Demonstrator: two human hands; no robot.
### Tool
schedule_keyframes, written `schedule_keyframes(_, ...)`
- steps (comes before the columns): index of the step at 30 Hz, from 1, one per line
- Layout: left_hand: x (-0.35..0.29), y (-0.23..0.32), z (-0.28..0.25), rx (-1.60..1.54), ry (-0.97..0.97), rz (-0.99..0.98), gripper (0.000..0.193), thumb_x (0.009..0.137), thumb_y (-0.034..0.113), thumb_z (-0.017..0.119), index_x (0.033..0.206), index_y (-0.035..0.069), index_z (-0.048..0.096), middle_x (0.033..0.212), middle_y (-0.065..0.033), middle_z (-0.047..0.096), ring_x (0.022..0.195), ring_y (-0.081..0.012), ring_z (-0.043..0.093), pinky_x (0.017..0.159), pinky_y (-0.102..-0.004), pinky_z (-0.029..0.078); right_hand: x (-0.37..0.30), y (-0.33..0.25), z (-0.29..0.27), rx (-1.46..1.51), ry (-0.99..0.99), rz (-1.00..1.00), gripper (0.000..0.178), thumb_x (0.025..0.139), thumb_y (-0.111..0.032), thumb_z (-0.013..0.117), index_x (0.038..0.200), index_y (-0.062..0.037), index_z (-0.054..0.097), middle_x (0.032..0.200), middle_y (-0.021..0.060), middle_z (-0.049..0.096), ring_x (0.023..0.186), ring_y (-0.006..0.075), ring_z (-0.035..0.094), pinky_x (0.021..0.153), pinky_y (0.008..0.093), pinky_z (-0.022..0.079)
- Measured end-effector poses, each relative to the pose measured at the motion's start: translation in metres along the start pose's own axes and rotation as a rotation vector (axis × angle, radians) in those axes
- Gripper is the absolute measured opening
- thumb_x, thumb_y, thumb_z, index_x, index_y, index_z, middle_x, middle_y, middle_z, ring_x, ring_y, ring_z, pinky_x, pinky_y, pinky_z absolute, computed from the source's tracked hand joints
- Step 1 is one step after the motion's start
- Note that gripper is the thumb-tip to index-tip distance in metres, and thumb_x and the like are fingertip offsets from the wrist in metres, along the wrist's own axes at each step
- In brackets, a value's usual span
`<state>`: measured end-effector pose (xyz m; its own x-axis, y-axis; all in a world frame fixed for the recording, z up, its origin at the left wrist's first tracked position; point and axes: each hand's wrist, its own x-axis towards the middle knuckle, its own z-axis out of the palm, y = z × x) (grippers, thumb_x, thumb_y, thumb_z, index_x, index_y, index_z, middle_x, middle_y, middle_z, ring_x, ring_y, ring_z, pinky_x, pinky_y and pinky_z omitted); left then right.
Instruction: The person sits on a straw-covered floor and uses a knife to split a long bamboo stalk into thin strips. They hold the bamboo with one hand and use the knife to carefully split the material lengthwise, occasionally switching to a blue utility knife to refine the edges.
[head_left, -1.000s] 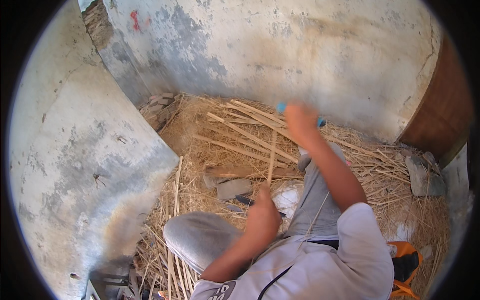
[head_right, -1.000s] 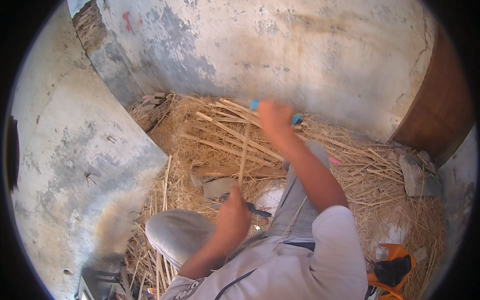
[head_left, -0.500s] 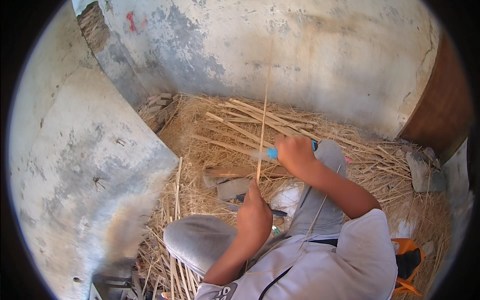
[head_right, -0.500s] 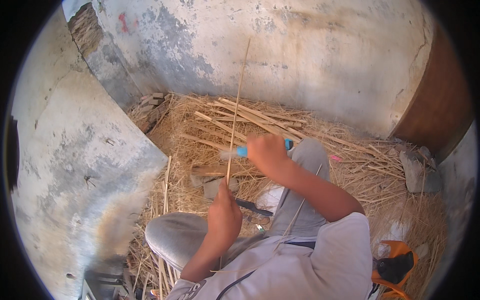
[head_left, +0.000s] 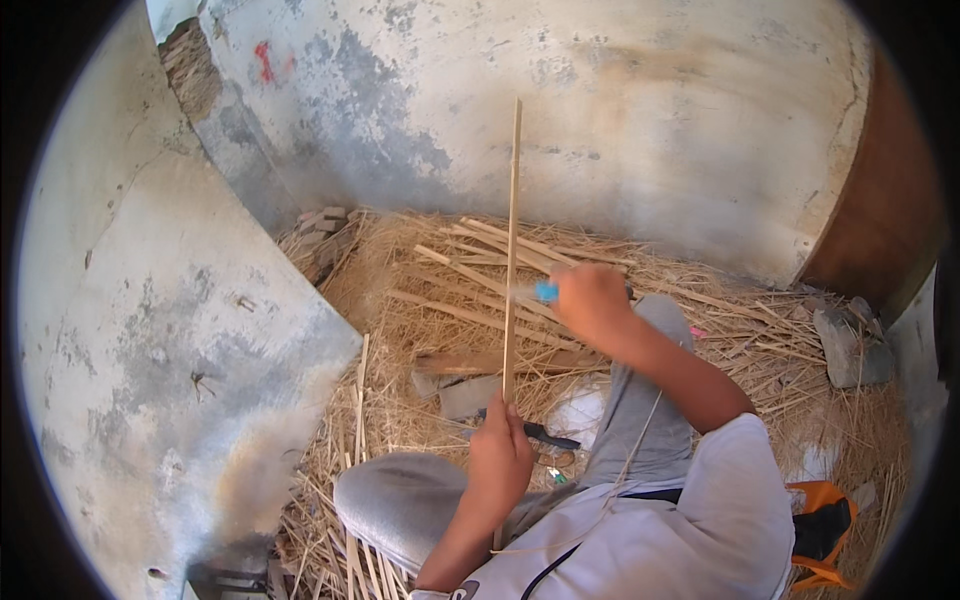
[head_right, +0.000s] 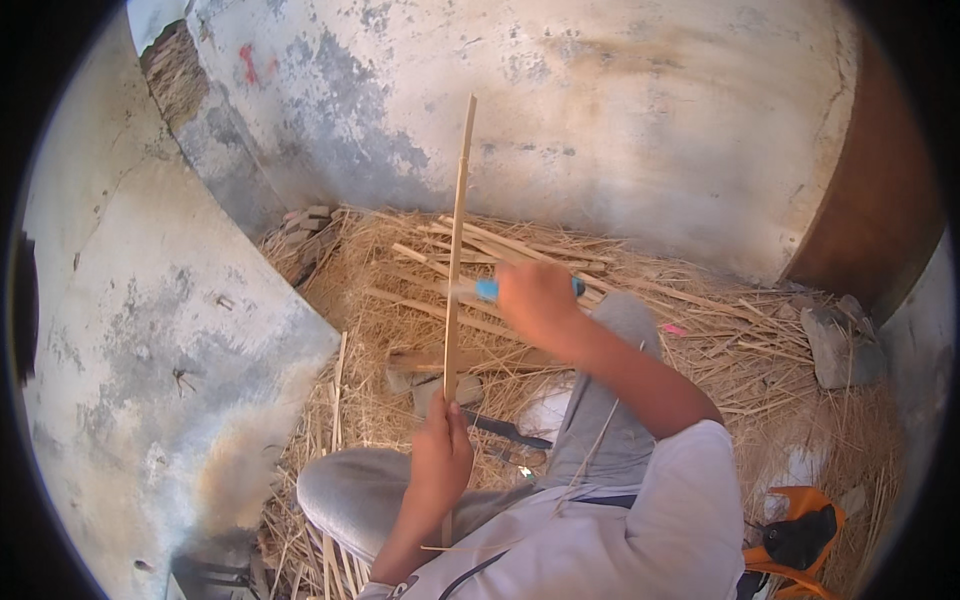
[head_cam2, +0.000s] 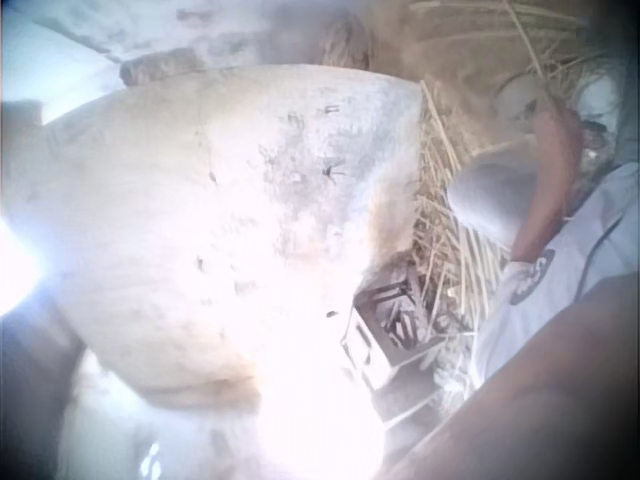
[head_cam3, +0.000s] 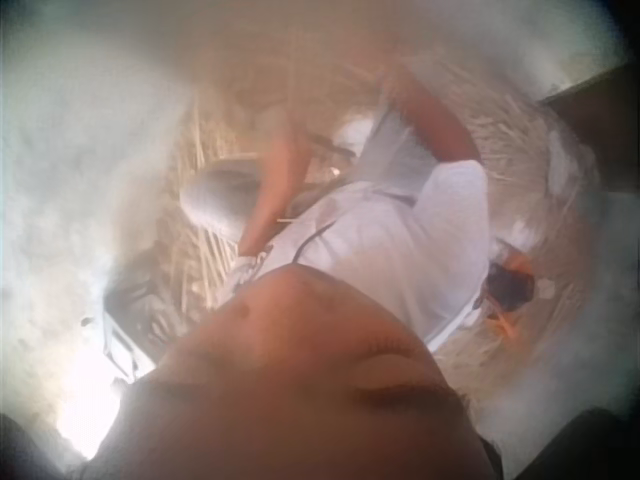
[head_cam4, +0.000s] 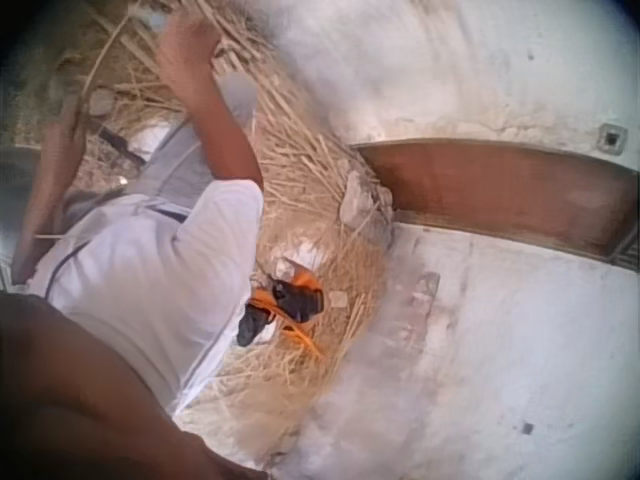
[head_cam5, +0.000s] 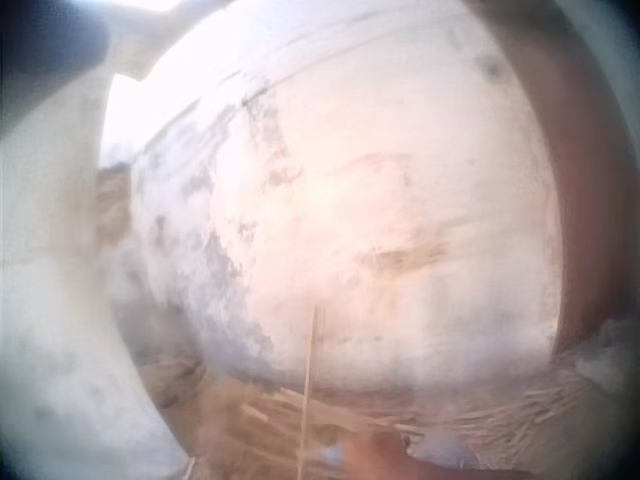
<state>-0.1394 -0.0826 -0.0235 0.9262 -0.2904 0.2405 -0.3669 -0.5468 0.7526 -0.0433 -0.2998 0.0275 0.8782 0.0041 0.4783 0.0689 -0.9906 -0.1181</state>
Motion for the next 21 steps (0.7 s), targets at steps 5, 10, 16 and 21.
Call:
schedule_keyframes(5,0.000,0.007,-0.006,0.056,0.071,-0.016,0.030,0.097,0.004,0.050,0.125,-0.004,0.049,0.072,-0.0274,0.062,0.066,-0.0454,0.064,0.055,-0.0518,0.050,-0.021,-0.025,0.028,-0.021,0.067,-0.181,0.009,0.074,-0.009,0.068,0.078,-0.0052,0.061,0.055,0.0127,0.062,0.049,0.0309,0.065,0.046,0.0409,0.050)
schedule_keyframes(10,0.004,0.003,-0.003,0.169,0.121,-0.041,0.030,0.096,0.005,0.052,0.125,-0.005,0.049,0.073,-0.0280,0.063,0.066,-0.0460,0.064,0.055,-0.0529,0.050,0.025,-0.016,0.032,-0.101,0.096,-0.134,0.004,0.076,-0.006,0.065,0.078,-0.0037,0.063,0.060,0.0162,0.063,0.057,0.0314,0.068,0.048,0.0413,0.051)
schedule_keyframes(16,-0.012,0.013,0.005,-0.035,-0.005,0.027,0.027,0.099,0.011,0.052,0.124,0.000,0.054,0.074,-0.0266,0.063,0.067,-0.0472,0.063,0.055,-0.0493,0.050,0.100,0.054,-0.018,0.035,0.153,0.422,0.008,0.085,-0.011,0.064,0.082,-0.0048,0.069,0.068,0.0124,0.067,0.064,0.0269,0.068,0.055,0.0419,0.054)
schedule_keyframes(21,0.011,-0.007,-0.008,-0.612,-0.155,-0.149,0.030,0.109,0.024,0.039,0.124,0.004,0.056,0.065,0.0021,0.047,0.048,-0.0047,0.040,0.043,-0.0219,0.033,0.034,0.011,-0.011,0.224,0.157,0.089,0.008,0.083,-0.014,0.065,0.085,-0.0067,0.067,0.066,0.0171,0.064,0.064,0.0336,0.066,0.059,0.0467,0.052)
